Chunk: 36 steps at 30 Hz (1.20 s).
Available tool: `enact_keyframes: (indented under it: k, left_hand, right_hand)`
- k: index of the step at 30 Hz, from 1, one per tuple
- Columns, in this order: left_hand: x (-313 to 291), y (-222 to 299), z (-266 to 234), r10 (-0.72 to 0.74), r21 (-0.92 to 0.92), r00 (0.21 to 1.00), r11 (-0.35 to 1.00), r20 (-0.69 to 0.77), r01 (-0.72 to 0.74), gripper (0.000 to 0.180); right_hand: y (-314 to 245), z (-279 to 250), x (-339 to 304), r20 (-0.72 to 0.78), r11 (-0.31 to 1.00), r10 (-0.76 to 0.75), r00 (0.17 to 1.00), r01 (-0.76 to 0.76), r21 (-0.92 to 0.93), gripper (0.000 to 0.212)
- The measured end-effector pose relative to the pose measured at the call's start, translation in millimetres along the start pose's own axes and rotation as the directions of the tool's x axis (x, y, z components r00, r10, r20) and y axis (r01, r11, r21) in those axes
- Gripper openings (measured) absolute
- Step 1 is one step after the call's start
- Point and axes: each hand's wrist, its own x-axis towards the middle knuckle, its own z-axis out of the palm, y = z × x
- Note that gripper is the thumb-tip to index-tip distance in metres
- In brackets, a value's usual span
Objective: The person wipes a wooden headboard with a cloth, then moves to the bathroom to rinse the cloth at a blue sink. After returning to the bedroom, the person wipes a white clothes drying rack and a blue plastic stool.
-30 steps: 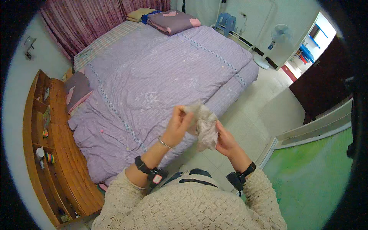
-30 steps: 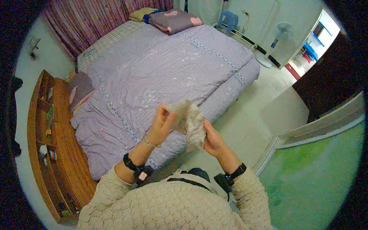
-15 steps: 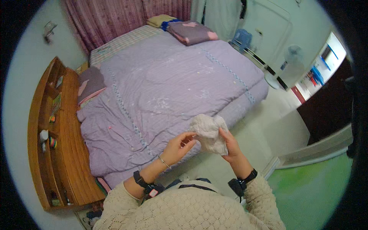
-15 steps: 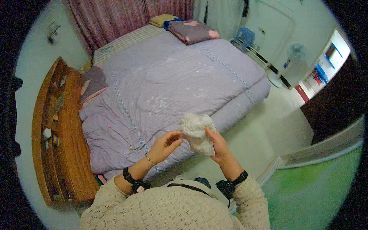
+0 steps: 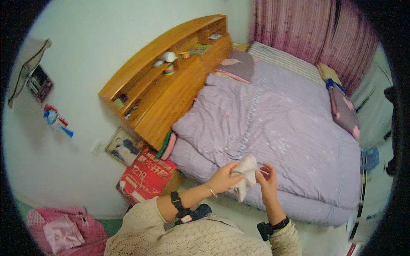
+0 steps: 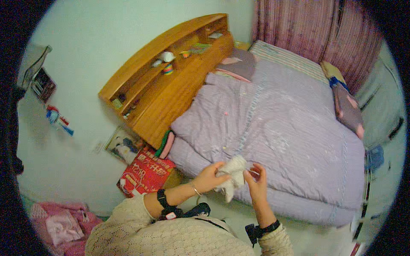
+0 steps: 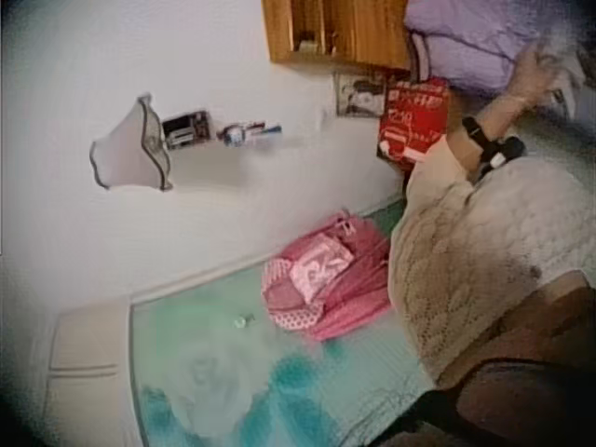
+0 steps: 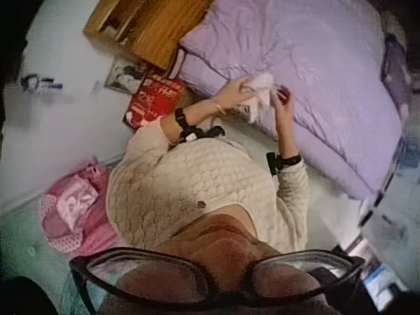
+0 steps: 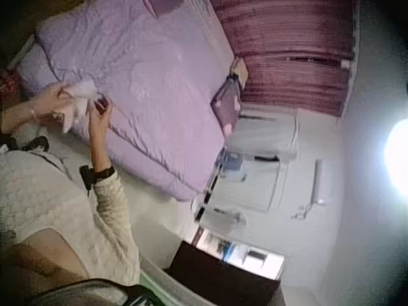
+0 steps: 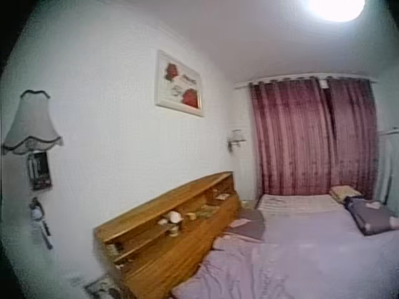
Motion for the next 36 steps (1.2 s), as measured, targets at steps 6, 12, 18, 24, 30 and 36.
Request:
enact_keyframes:
  k: [6, 12, 18, 24, 30, 36]
  left_hand:
    - [-56.5, -23.1, -128.7, 0.060, 0.155, 0.921, 0.988, -0.384, 0.000, 0.050]
    - [-97.5, -42.4, -267.9, 0.375, 0.715, 0.832, 0.698, -0.410, 0.038, 0.062]
    - [-141.7, -32.9, -407.8, 0.465, 0.740, 0.621, 0.601, -0.631, 0.301, 0.050]
    - [-145.5, -26.5, -443.3, 0.452, 0.693, 0.542, 0.591, -0.708, 0.413, 0.053]
    - [-106.4, -1.8, -481.2, 0.570, 0.783, 0.540, 0.395, -0.619, 0.482, 0.057]
    - [-38.6, 10.8, -544.3, 0.635, 0.797, 0.541, 0.209, -0.551, 0.566, 0.054]
  right_hand:
    - [1.1, 168.4, 26.7, 0.669, 0.919, 0.177, 0.722, -0.365, 0.151, 0.071]
    - [3.1, 329.6, 78.4, 0.698, 0.847, 0.241, 0.674, -0.497, 0.187, 0.055]
    - [54.6, 407.0, 167.7, 0.692, 0.810, 0.341, 0.637, -0.572, 0.127, 0.049]
    - [32.5, 484.1, 236.1, 0.676, 0.915, 0.202, 0.709, -0.382, 0.127, 0.048]
    - [48.7, 574.5, 319.9, 0.443, 0.926, -0.277, 0.853, 0.361, -0.115, 0.051]
    - [82.2, 616.5, 371.3, 0.619, 0.484, -0.550, 0.560, 0.818, -0.310, 0.048]
